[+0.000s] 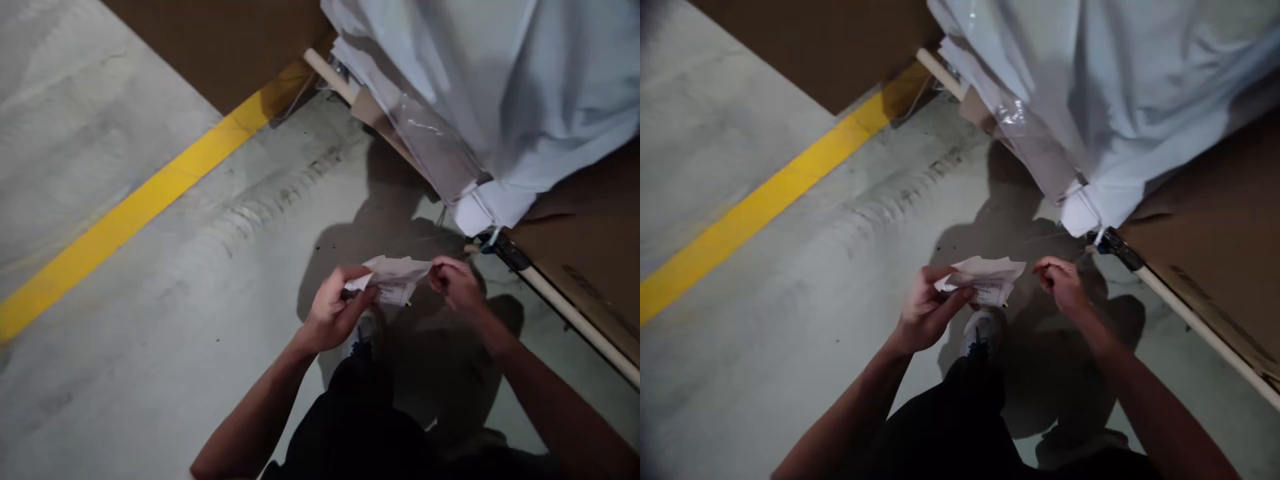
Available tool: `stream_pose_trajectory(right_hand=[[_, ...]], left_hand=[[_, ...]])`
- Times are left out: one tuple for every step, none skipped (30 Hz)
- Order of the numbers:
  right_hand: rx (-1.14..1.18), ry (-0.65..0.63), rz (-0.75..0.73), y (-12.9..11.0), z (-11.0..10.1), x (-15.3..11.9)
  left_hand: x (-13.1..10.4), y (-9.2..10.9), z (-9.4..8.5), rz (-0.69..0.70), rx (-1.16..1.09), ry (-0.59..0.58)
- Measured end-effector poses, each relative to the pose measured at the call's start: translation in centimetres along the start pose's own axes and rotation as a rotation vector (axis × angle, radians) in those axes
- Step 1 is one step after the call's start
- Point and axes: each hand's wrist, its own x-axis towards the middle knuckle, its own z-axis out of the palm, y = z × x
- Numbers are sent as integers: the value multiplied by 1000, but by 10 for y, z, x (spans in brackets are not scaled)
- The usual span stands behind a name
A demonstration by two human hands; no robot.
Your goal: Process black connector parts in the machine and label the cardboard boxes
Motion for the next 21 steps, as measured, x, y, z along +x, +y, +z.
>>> stream_pose_trajectory(right_hand=[[16, -47, -67, -15, -21, -13], [4, -39, -119, -33, -39, -29], [-47, -17, -167, -51, -53, -45], [-190, 17, -253, -69, -62, -62], [-321, 50, -360, -85, -68, -77], [-453, 61, -447, -98, -70, -91], [-570, 70, -510, -108, -71, -102], [-642, 78, -535, -113, -71, -112], [-684, 90, -520, -116, -71, -120], [-697, 108, -486, -116, -72, -127], [-688, 128, -453, -115, -73, -134], [-673, 148, -429, -112, -76, -141], [-665, 159, -411, -110, -79, -148], [-671, 159, -405, -109, -83, -155], [-691, 154, -408, -108, -87, -162], [-724, 144, -415, -108, -91, -168], [-765, 135, -422, -109, -95, -173], [-805, 127, -434, -110, -100, -178], [-841, 121, -447, -111, -104, -182], [-869, 123, -460, -113, -109, -185], [-890, 132, -475, -114, -113, -188]], left_hand=[[4, 1, 7, 87, 87, -51], [8, 3, 15, 189, 164, -98], [13, 4, 24, 280, 216, -136], [17, 7, 33, 340, 238, -159], [20, 9, 42, 373, 244, -185], [24, 11, 52, 394, 245, -217], [28, 14, 61, 419, 247, -258], [31, 17, 70, 448, 253, -300], [35, 20, 79, 479, 258, -345], [37, 24, 87, 507, 260, -394], [40, 27, 95, 524, 260, -444], [41, 31, 103, 524, 254, -494], [42, 35, 110, 500, 236, -543], [42, 39, 116, 451, 208, -591], [41, 42, 122, 380, 170, -637], [40, 45, 128, 290, 120, -680], [39, 48, 133, 190, 52, -720], [38, 50, 138, 86, -33, -759], [37, 52, 143, -18, -131, -801], [36, 54, 148, -116, -238, -840], [36, 56, 154, -206, -344, -869]])
